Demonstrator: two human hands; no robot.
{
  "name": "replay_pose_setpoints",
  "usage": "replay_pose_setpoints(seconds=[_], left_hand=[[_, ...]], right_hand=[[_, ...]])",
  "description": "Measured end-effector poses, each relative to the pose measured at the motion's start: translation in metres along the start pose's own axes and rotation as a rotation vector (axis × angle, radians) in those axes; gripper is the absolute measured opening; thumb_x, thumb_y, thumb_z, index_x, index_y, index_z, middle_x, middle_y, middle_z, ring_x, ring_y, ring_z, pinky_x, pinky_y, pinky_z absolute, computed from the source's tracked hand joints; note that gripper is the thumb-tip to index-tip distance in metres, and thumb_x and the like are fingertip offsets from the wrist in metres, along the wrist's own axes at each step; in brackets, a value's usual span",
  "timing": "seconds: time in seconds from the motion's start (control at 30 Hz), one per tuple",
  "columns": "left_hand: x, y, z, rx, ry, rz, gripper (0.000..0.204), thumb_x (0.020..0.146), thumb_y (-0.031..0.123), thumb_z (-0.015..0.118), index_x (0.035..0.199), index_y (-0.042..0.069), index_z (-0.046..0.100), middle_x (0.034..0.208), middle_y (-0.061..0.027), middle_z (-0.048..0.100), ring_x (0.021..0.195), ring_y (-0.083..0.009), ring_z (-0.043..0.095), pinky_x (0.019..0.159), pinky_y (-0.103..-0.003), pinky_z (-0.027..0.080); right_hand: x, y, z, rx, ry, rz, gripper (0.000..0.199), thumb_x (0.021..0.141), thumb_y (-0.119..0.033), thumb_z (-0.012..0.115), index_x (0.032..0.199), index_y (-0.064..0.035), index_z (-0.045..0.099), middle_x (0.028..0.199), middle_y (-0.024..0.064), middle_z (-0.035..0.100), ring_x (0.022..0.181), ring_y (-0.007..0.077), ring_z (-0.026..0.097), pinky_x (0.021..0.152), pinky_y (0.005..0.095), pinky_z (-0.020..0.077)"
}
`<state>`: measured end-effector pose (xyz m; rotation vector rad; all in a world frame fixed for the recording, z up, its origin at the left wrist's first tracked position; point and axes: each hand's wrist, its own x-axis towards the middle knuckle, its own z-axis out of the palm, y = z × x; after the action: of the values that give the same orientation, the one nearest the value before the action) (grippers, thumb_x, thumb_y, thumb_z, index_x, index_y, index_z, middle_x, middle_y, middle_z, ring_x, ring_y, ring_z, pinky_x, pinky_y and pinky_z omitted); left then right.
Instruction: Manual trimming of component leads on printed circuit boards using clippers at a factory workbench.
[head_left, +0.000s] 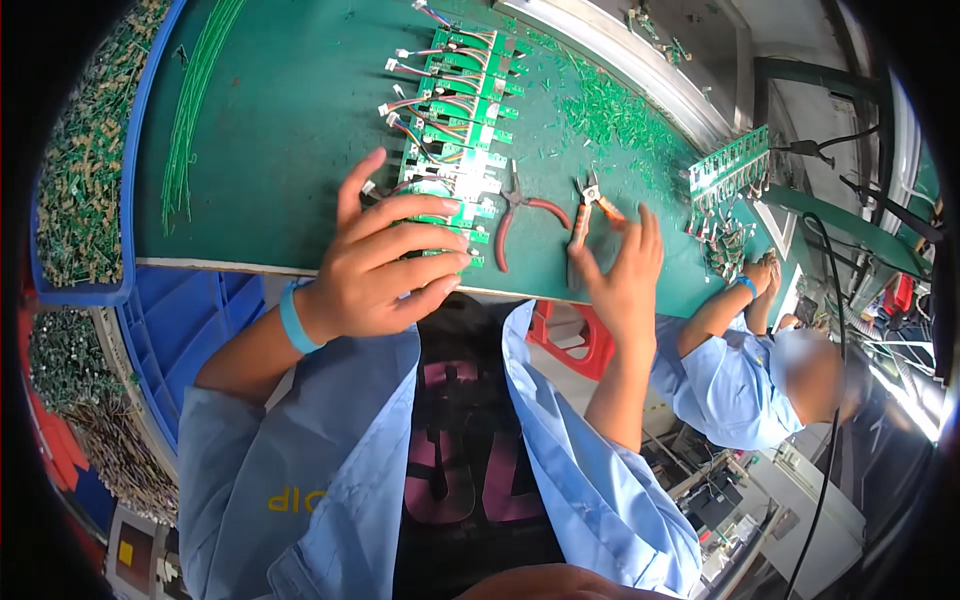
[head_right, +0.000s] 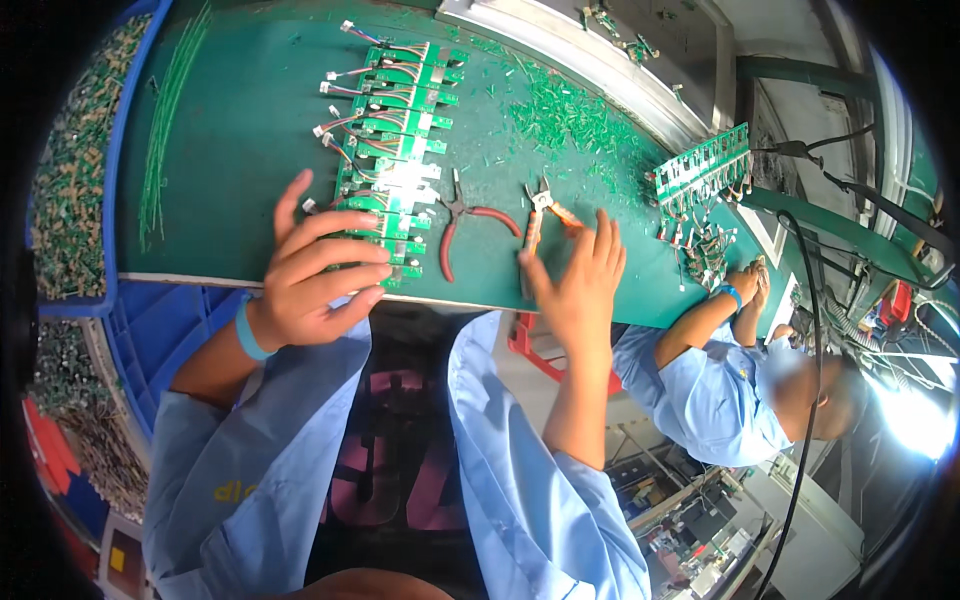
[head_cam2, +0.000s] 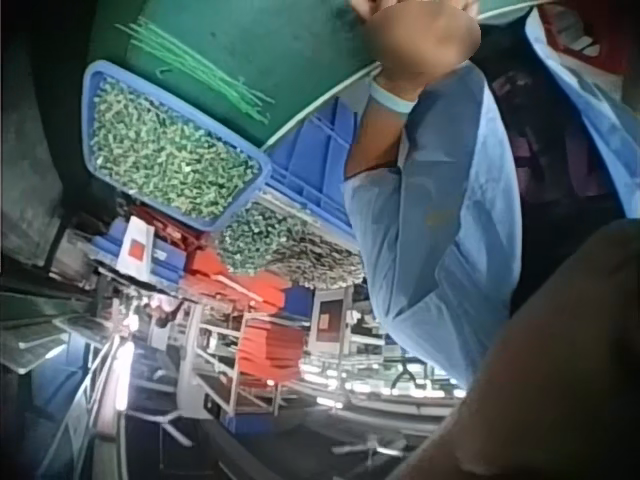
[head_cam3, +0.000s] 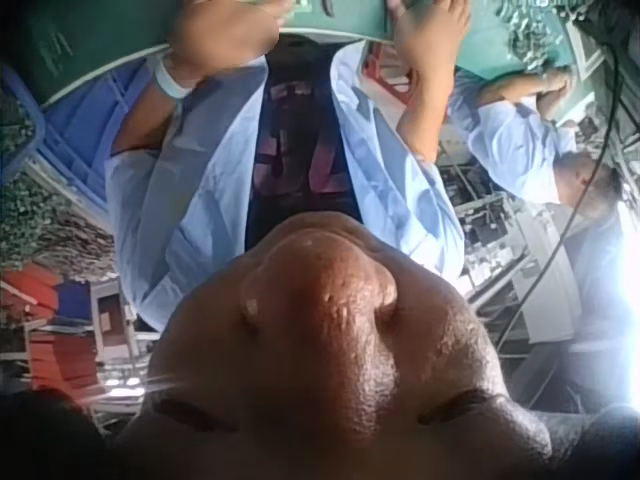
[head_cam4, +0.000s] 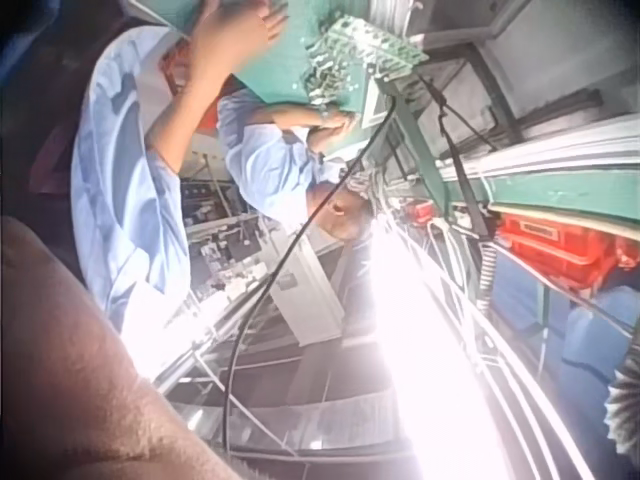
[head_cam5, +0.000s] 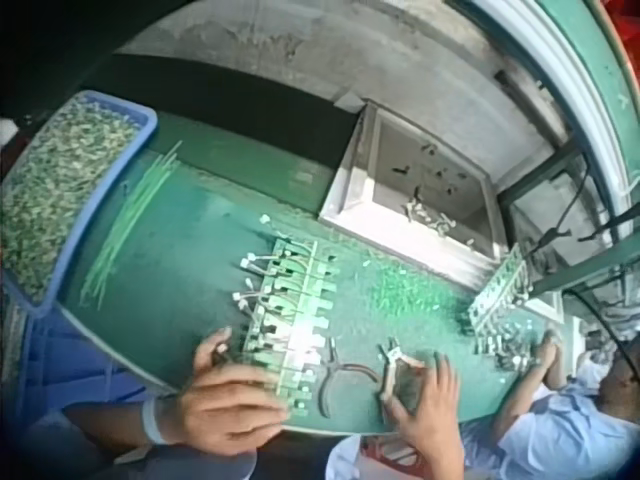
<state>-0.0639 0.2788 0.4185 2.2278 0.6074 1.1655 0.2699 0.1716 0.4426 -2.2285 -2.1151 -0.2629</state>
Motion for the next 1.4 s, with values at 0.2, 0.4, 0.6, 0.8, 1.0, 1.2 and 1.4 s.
replay_pose_setpoints(seconds=[0.2,0.4,0.6,0.8,1.0,1.2,1.4], left_hand=[[0.082,-0.038,-0.008,0.186,-0.152,-0.091,0.025,0.094,0.015,0.077,0.118,0.012,0.078,0.142,-0.0023,0.073,0.15,-0.0269,0.057,0.136,-0.07,0.019],[0.092,-0.098,0.026,0.366,-0.173,-0.03,0.027,0.1,0.021,0.072,0.125,0.012,0.076,0.15,-0.0022,0.068,0.157,-0.0263,0.051,0.136,-0.07,0.015],[0.09,-0.101,0.031,0.301,-0.123,-0.036,0.026,0.101,0.026,0.071,0.123,0.013,0.077,0.148,-0.0011,0.07,0.156,-0.0254,0.051,0.136,-0.069,0.013],[0.091,-0.099,0.031,0.281,-0.148,-0.07,0.028,0.101,0.024,0.072,0.126,0.013,0.077,0.152,-0.0018,0.068,0.157,-0.026,0.05,0.136,-0.068,0.012],[0.091,-0.099,0.03,0.278,-0.143,-0.081,0.029,0.1,0.024,0.073,0.127,0.013,0.077,0.151,-0.0024,0.068,0.156,-0.0261,0.05,0.137,-0.068,0.012],[0.093,-0.1,0.033,0.311,-0.14,-0.058,0.028,0.1,0.024,0.073,0.125,0.014,0.078,0.151,-0.0008,0.068,0.155,-0.0261,0.051,0.136,-0.068,0.012],[0.091,-0.103,0.032,0.317,-0.141,-0.084,0.026,0.1,0.024,0.073,0.124,0.016,0.077,0.15,0.0014,0.068,0.155,-0.0254,0.051,0.136,-0.07,0.013]], right_hand=[[-0.008,0.019,-0.013,0.293,-0.395,0.205,0.044,0.093,-0.016,0.079,0.13,-0.0013,0.06,0.144,0.0263,0.061,0.122,0.0456,0.064,0.103,0.0536,0.0533],[0.059,0.003,-0.046,0.515,-0.322,0.407,0.06,0.087,-0.013,0.081,0.143,-0.0039,0.062,0.125,0.0189,0.065,0.11,0.039,0.063,0.095,0.051,0.0525],[0.143,-0.009,-0.054,0.043,-0.03,-0.26,0.056,0.086,-0.017,0.084,0.139,-0.0068,0.071,0.122,0.0146,0.064,0.106,0.0328,0.061,0.093,0.0445,0.0501],[0.172,-0.028,-0.069,-0.117,0.017,-0.388,0.05,0.086,-0.021,0.086,0.133,-0.0079,0.075,0.12,0.012,0.065,0.107,0.0302,0.061,0.094,0.0419,0.0486],[0.177,-0.034,-0.07,-0.145,-0.046,-0.377,0.05,0.084,-0.026,0.089,0.129,-0.0081,0.076,0.117,0.0096,0.066,0.105,0.0281,0.062,0.092,0.04,0.0502],[0.18,-0.044,-0.073,-0.287,0.082,-0.474,0.051,0.083,-0.029,0.091,0.127,-0.0081,0.077,0.115,0.0087,0.066,0.099,0.0268,0.063,0.086,0.0395,0.0534],[0.175,-0.045,-0.087,-0.193,-0.436,0.073,0.05,0.083,-0.028,0.091,0.126,-0.0086,0.077,0.115,0.0095,0.066,0.097,0.027,0.063,0.084,0.0395,0.0527]])
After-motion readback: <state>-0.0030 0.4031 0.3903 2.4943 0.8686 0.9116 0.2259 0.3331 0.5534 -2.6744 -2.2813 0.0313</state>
